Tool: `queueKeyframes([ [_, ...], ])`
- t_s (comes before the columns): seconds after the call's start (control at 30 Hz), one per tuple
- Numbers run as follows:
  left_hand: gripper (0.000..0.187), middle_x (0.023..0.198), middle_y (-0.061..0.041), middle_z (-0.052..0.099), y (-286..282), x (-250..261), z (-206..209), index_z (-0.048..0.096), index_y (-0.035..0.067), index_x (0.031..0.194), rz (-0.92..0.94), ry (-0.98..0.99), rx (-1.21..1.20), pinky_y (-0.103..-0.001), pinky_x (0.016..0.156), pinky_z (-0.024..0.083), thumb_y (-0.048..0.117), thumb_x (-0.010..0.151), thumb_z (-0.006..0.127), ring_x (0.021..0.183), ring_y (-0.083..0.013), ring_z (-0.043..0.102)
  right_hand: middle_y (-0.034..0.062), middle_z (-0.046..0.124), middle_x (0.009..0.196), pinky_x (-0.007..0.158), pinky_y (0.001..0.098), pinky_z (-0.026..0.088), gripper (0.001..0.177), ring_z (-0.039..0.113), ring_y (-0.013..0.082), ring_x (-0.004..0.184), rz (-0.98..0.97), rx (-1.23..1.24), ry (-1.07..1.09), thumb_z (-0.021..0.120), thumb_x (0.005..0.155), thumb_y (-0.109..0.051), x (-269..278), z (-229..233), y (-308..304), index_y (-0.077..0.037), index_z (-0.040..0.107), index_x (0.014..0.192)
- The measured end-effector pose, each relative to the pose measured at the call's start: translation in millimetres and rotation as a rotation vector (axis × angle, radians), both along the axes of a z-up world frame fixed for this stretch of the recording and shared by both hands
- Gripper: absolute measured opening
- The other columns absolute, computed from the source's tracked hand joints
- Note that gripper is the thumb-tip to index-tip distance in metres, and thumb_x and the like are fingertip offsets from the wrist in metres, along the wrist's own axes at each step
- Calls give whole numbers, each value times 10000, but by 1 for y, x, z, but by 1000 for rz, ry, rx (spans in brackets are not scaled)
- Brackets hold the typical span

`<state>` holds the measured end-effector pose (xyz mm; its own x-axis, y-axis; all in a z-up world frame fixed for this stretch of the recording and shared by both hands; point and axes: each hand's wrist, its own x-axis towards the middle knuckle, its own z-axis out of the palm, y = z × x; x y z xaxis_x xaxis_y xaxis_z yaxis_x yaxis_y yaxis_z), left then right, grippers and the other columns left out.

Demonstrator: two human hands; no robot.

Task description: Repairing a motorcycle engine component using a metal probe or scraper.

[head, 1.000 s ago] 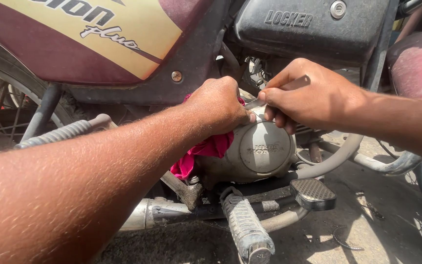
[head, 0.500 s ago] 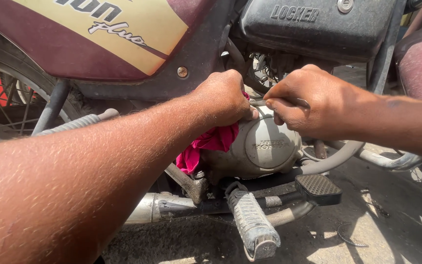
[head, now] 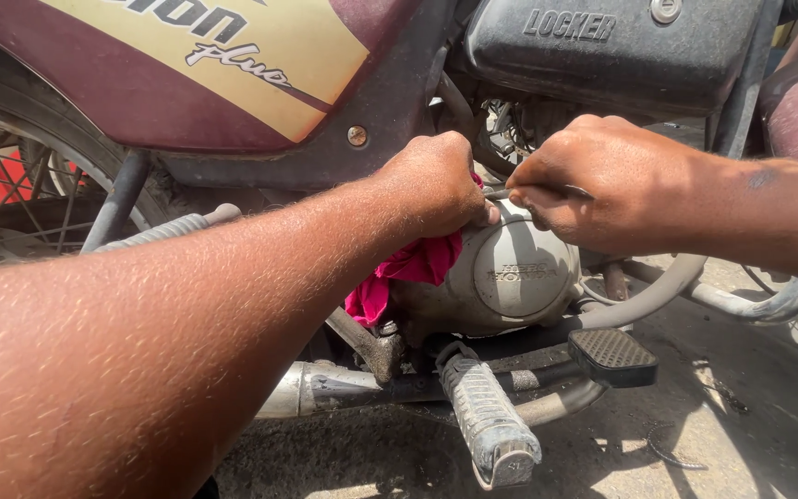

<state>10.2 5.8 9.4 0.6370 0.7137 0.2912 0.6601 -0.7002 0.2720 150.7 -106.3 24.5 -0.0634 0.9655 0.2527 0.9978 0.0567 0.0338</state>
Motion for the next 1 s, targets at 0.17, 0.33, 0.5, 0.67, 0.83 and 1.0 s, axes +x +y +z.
queueKeyframes([
  [0.17,654,1172,-233,717,-3,7,0,676,10,1206,-23,-6,10,-440,895,599,442,756,876,1106,-344,721,129,800,872,753,347,623,344,742,192,762,-208,-59,399,537,1056,-240,-37,8,-19,-32,782,1179],
  [0.33,677,1152,-213,717,-1,-1,1,679,39,1192,-18,10,9,-436,909,571,448,703,908,1105,-334,699,89,770,863,687,353,642,342,777,184,694,-165,-17,262,531,1044,-218,-13,7,-15,-36,793,1167],
  [0.5,655,1150,-224,728,-4,2,1,680,19,1204,-45,12,-8,-436,876,610,439,741,877,1078,-335,736,121,790,858,728,349,640,380,743,194,757,-194,-54,375,518,1043,-271,-39,6,-21,-37,800,1143],
  [0.67,672,1132,-230,733,-2,-6,2,688,1,1186,-17,65,29,-439,904,588,469,743,880,1090,-337,727,116,739,855,687,394,650,348,763,202,728,-221,-16,341,540,1012,-238,-9,-8,-12,-62,772,1203],
  [0.83,618,1142,-253,717,3,9,-4,667,-8,1194,-51,4,56,-454,854,623,427,795,848,1075,-363,739,153,688,993,691,354,601,361,723,208,767,241,349,201,620,991,-314,6,-40,-16,-1,774,1085],
  [1.0,665,1139,-235,721,-3,-2,1,692,5,1167,-56,32,47,-448,906,585,451,721,899,1106,-361,707,116,795,783,680,379,636,362,747,250,655,-106,46,269,545,998,-266,-32,-4,-23,-5,795,1019],
])
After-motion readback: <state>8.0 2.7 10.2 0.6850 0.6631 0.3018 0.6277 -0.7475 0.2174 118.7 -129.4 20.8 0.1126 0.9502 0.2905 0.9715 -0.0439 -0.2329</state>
